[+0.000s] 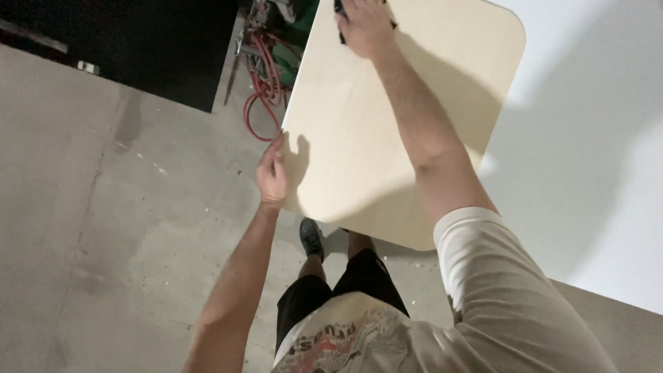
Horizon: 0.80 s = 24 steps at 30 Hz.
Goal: Wiping dust and debris off multiple wooden boards using a cloth on a workbench.
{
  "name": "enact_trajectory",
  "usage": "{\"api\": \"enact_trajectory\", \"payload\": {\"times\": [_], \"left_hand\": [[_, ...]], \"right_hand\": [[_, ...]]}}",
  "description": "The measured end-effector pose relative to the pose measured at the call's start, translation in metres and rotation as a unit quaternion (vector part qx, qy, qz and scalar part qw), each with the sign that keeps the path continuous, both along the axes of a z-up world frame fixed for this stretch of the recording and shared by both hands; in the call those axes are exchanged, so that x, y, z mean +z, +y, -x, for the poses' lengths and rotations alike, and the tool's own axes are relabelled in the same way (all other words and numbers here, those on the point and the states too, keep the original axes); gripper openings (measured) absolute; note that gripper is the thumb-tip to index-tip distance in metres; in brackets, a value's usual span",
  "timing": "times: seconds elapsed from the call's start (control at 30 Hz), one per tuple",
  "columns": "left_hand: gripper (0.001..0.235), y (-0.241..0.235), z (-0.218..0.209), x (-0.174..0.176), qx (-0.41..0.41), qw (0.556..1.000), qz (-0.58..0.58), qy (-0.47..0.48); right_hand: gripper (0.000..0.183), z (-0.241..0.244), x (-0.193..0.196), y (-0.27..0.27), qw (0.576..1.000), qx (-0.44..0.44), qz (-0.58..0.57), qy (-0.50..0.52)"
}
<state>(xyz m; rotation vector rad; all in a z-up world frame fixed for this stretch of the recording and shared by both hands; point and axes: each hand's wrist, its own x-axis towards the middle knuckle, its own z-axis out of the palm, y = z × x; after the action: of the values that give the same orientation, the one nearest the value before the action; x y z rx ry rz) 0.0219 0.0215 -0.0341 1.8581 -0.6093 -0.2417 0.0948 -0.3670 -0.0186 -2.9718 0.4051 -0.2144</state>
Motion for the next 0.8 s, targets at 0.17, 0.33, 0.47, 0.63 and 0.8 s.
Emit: {"api": "enact_trajectory", "payload": {"times": [0.17, 0.33, 0.47, 0.63, 0.8], "left_hand": [[0.049, -0.001, -0.004, -0.023, 0.065, 0.997, 0.050, 0.002], [0.049, 0.010, -0.030, -0.064, 0.096, 0.963, 0.178, 0.179], [0.044, 0.036, -0.023, -0.004, 0.056, 0.981, 0.133, 0.133], [0.036, 0.090, 0.002, 0.017, -0.056, 0.991, -0.111, 0.055], [0.039, 0.111, 0.041, 0.043, -0.121, 0.983, -0.131, 0.037]], "right_hand": [[0.060, 0.064, 0.054, 0.162, 0.997, 0.020, 0.030, 0.065], [0.066, 0.159, 0.024, 0.305, 0.995, 0.062, -0.051, -0.062], [0.064, 0.218, 0.006, 0.338, 0.995, 0.058, -0.085, -0.003], [0.067, 0.338, 0.019, 0.260, 0.992, -0.085, -0.039, 0.085], [0.061, 0.432, -0.020, 0.218, 0.953, -0.295, -0.067, -0.037]]}}
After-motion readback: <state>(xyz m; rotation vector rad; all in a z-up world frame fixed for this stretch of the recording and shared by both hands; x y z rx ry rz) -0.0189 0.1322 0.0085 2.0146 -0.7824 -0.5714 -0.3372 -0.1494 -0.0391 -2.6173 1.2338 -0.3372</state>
